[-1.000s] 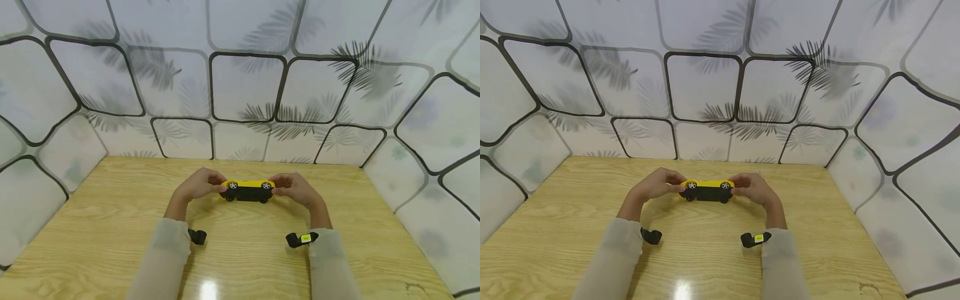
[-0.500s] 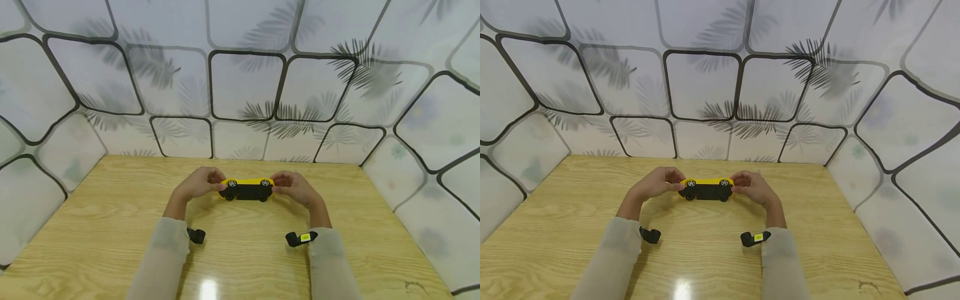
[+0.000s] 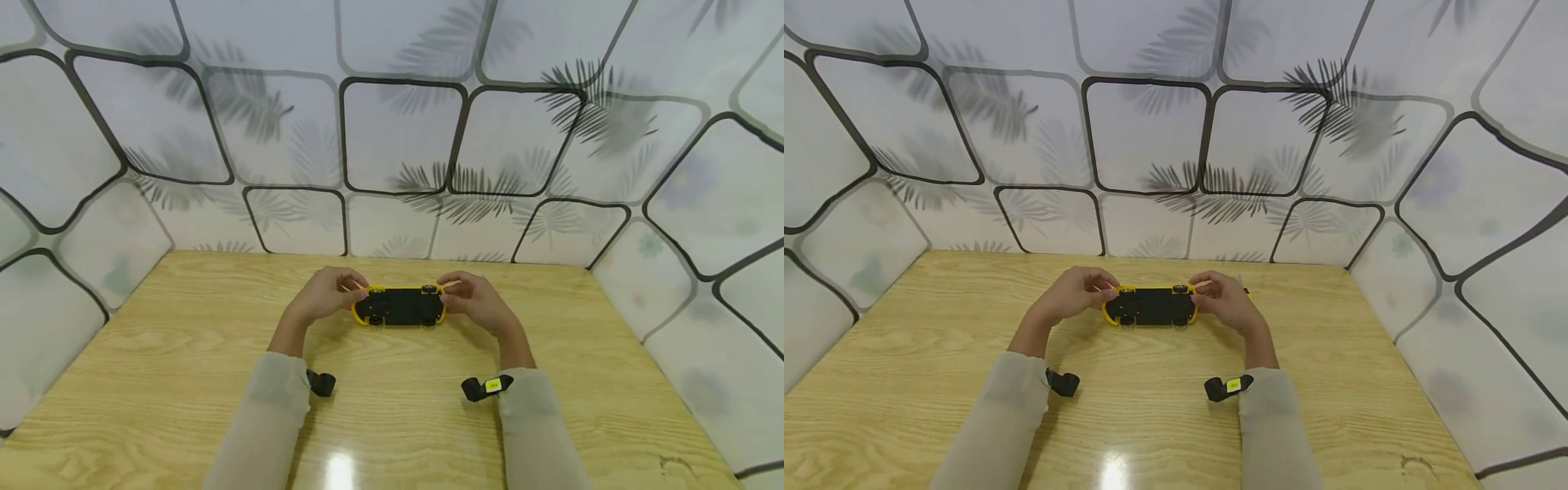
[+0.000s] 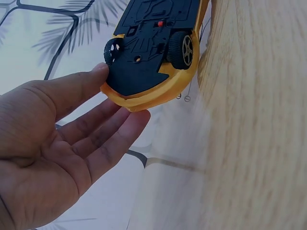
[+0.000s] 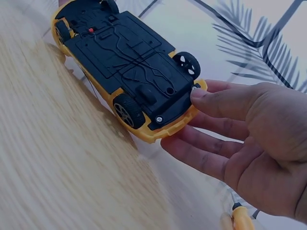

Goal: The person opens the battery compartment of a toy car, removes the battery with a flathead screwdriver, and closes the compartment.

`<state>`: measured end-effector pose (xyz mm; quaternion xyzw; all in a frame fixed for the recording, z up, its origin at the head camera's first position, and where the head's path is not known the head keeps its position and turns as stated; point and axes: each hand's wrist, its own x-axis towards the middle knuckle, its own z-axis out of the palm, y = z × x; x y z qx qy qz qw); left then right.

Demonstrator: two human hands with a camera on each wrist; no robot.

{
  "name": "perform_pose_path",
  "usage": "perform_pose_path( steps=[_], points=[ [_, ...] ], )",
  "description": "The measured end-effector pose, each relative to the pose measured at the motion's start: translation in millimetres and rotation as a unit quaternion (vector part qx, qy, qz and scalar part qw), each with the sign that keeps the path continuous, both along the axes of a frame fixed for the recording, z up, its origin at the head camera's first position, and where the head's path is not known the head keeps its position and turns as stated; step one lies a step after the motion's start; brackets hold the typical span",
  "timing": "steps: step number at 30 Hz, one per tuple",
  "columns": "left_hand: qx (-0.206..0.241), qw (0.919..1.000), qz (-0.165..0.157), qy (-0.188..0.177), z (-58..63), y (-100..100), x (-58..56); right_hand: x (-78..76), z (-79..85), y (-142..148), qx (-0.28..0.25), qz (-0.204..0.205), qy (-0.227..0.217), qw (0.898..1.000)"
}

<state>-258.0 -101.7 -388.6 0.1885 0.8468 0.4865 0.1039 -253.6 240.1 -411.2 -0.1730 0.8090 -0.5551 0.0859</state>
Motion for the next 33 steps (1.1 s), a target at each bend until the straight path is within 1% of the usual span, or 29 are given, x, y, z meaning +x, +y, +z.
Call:
perform_pose_path(
  steps=[6, 10, 15, 26, 33],
  points=[
    [-0.017, 0.9998, 0.006, 0.003, 1.0, 1.1, 0.5, -0.3, 2.0, -3.8, 0.010, -0.011, -0.014, 1.000],
    [-0.010, 0.9998, 0.015, -0.009, 1.5, 1.8, 1.3, -0.5, 1.7, -6.3, 0.006, -0.017, -0.032, 0.999],
    [-0.013, 0.9997, 0.017, -0.011, 1.0, 1.3, 0.8, -0.7, -0.2, -9.3, 0.010, -0.018, -0.055, 0.998],
    [-0.023, 0.9993, 0.026, -0.012, -5.4, 2.0, -3.0, -0.6, -3.1, -8.4, 0.027, -0.025, -0.066, 0.997],
    [-0.024, 0.9987, 0.041, -0.020, -8.3, 2.9, -4.0, -1.6, -4.3, -8.2, 0.032, -0.029, -0.072, 0.996]
  ],
)
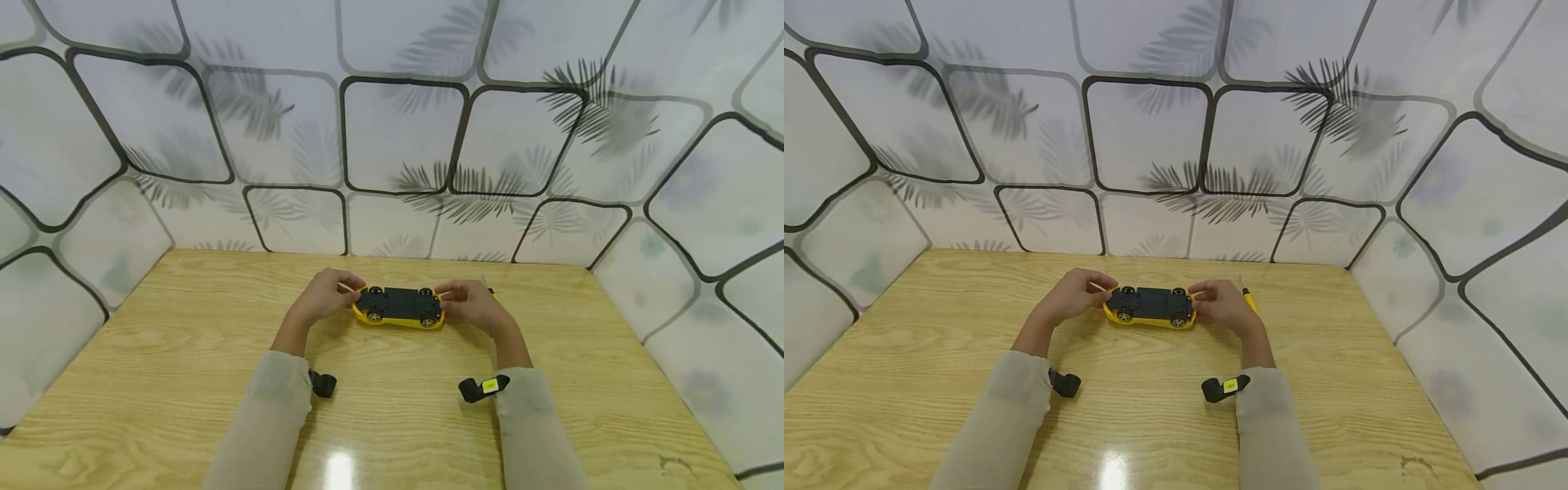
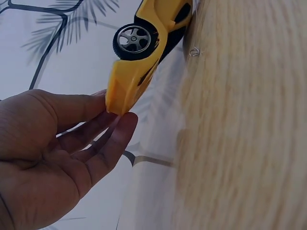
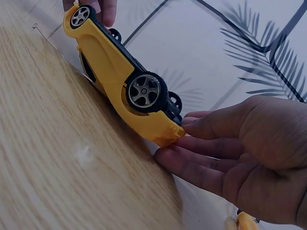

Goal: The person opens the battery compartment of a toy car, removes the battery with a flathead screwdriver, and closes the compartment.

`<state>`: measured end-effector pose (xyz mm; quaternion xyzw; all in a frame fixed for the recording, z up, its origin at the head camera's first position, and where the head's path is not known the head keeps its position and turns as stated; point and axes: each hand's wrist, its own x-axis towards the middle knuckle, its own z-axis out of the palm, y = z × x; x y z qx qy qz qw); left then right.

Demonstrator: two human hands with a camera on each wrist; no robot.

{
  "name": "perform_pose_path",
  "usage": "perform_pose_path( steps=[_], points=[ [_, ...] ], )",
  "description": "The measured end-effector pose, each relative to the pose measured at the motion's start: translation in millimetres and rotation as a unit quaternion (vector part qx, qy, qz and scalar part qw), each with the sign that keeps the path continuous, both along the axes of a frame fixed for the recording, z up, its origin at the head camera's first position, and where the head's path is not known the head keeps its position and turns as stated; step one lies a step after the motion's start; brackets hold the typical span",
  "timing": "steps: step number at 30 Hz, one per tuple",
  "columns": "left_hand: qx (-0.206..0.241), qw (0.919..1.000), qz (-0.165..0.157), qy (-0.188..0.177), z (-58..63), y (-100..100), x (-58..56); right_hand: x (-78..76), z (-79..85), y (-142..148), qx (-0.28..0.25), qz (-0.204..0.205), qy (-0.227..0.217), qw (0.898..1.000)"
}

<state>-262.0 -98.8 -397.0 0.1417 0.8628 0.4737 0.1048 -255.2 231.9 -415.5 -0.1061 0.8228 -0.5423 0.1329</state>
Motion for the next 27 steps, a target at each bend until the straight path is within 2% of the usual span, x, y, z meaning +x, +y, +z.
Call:
perform_pose_path(
  steps=[8, 16, 23, 27],
  points=[
    [0.004, 0.9999, 0.013, 0.003, 0.7, 1, 0.7, 1.4, 0.7, 1, 0.020, -0.002, 0.007, 1.000],
    [-0.009, 0.9998, 0.007, 0.017, 2.9, 1, 0.8, 1.3, -0.3, 1, 0.032, -0.004, 0.017, 0.999],
    [-0.026, 0.9989, 0.003, 0.039, 11.8, 1, 2.5, 1.1, 5.6, 0, 0.082, 0.007, 0.072, 0.994],
    [-0.042, 0.9974, 0.004, 0.058, 14.8, 3, 2.2, 1.7, 9.3, -6, 0.093, -0.008, 0.104, 0.990]
  ],
)
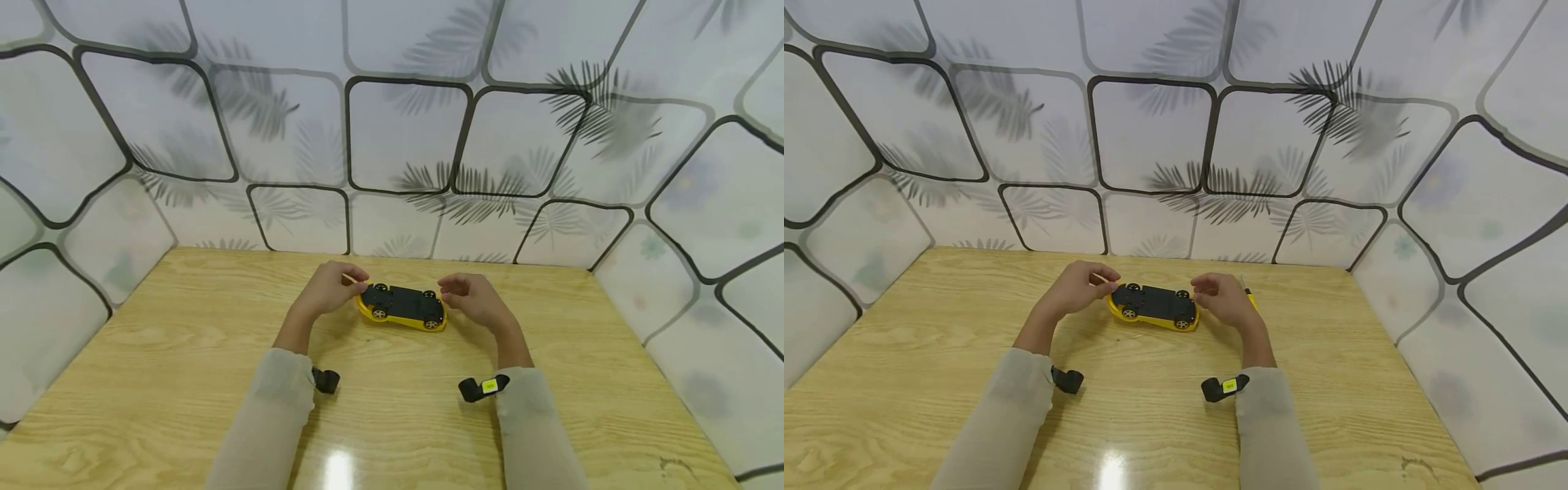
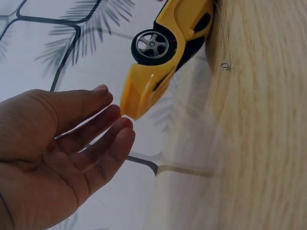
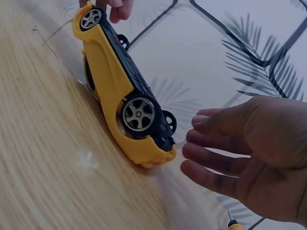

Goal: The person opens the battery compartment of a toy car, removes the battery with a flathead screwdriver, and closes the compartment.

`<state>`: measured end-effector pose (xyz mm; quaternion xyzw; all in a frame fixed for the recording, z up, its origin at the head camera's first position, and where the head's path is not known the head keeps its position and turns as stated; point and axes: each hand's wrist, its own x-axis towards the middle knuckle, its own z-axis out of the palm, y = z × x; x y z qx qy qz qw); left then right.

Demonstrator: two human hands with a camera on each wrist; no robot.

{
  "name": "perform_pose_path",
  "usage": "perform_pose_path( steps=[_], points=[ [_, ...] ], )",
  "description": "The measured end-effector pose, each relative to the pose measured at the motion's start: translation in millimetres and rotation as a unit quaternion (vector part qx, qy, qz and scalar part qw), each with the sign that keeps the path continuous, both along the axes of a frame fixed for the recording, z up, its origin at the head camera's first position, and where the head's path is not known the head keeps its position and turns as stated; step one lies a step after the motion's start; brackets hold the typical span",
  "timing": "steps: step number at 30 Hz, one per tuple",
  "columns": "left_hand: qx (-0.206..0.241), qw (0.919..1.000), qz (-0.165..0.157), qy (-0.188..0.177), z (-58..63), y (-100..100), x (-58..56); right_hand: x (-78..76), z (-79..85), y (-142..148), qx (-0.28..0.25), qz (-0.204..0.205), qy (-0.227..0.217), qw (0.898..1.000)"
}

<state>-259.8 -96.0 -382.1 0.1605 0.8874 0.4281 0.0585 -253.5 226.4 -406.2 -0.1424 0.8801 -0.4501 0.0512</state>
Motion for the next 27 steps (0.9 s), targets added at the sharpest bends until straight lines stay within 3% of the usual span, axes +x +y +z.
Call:
perform_pose_path(
  steps=[7, 16, 27],
  points=[
    [-0.025, 0.9988, -0.023, 0.036, 6.6, 4, 1.6, -0.7, 5.0, -17, 0.055, 0.013, 0.070, 0.996],
    [-0.084, 0.9921, -0.070, 0.062, 14.4, 22, 5.2, 0.1, 17.6, -30, 0.093, 0.076, 0.064, 0.991],
    [-0.125, 0.9853, -0.100, 0.059, 9.3, 36, 7.7, -1.7, 33.0, -37, 0.188, 0.167, 0.094, 0.963]
  ],
)
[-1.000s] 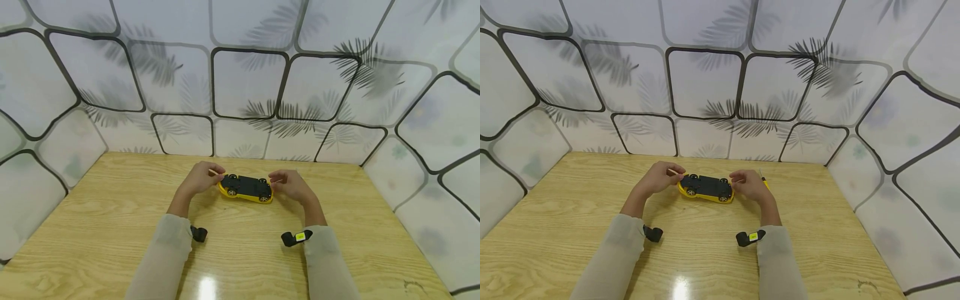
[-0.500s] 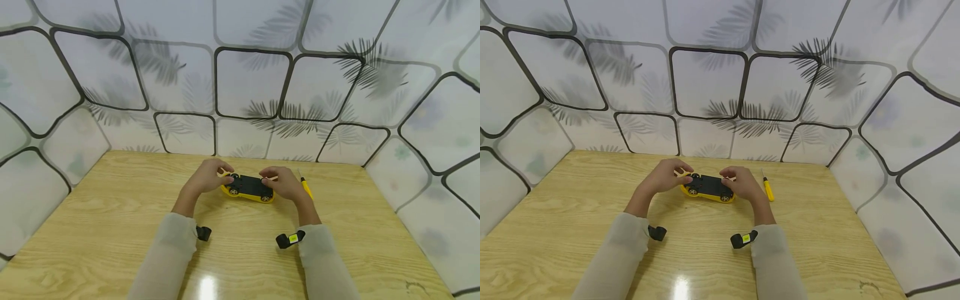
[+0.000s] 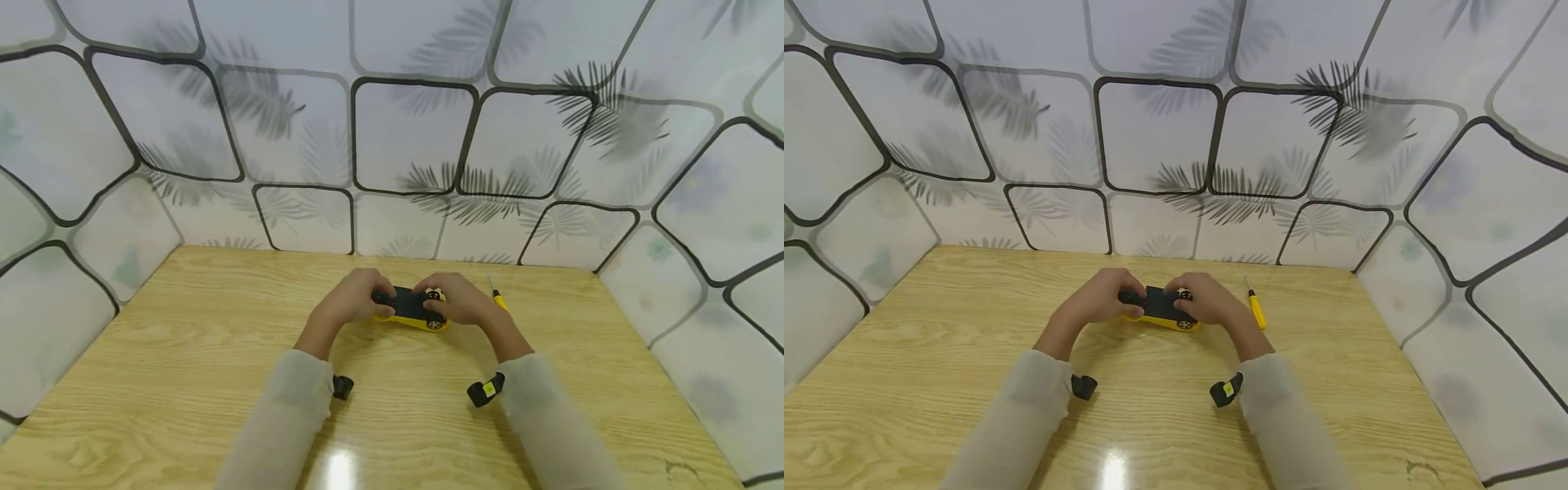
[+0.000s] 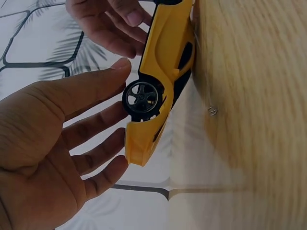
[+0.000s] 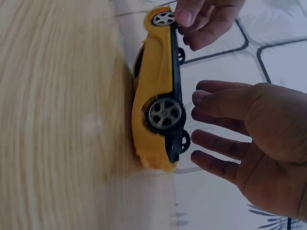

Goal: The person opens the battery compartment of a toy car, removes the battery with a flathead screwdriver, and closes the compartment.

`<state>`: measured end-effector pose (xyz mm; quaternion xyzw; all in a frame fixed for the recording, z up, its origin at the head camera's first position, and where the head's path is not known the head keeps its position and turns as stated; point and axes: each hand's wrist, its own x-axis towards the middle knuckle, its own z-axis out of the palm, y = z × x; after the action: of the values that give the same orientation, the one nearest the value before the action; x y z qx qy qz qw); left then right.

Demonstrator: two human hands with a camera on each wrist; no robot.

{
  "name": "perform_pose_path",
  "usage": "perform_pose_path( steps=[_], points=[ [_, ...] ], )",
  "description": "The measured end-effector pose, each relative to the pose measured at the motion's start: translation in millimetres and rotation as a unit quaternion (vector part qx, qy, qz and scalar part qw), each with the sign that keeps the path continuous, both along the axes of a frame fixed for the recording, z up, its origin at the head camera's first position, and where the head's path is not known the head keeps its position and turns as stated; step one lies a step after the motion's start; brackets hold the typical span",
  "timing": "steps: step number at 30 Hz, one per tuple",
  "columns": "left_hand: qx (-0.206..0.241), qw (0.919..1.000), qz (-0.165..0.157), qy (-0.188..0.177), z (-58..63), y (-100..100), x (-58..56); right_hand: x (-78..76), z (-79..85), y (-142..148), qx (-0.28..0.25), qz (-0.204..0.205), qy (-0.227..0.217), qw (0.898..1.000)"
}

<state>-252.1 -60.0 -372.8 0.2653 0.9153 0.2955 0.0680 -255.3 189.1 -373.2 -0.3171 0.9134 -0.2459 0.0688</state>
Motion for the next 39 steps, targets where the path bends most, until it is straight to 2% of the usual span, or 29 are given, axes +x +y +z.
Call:
perform_pose_path(
  steps=[8, 15, 22, 29, 39],
  points=[
    [-0.051, 0.9984, 0.018, 0.018, -3.7, 4, 3.2, -1.2, 2.9, 1, 0.049, 0.067, 0.016, 0.996],
    [-0.070, 0.9970, 0.015, 0.029, -5.2, 5, 4.3, -0.6, 1.4, 2, 0.074, 0.110, 0.038, 0.990],
    [-0.076, 0.9965, -0.001, 0.034, -5.3, 6, 4.2, 8.7, 1.9, 3, 0.115, 0.106, 0.052, 0.986],
    [-0.073, 0.9958, -0.006, 0.056, -6.5, 6, 5.0, 21.4, 0.6, 2, 0.152, 0.097, 0.064, 0.982],
    [-0.075, 0.9923, -0.010, 0.098, -9.6, 9, 2.9, 42.8, -8.6, -5, 0.205, 0.081, 0.127, 0.967]
  ],
)
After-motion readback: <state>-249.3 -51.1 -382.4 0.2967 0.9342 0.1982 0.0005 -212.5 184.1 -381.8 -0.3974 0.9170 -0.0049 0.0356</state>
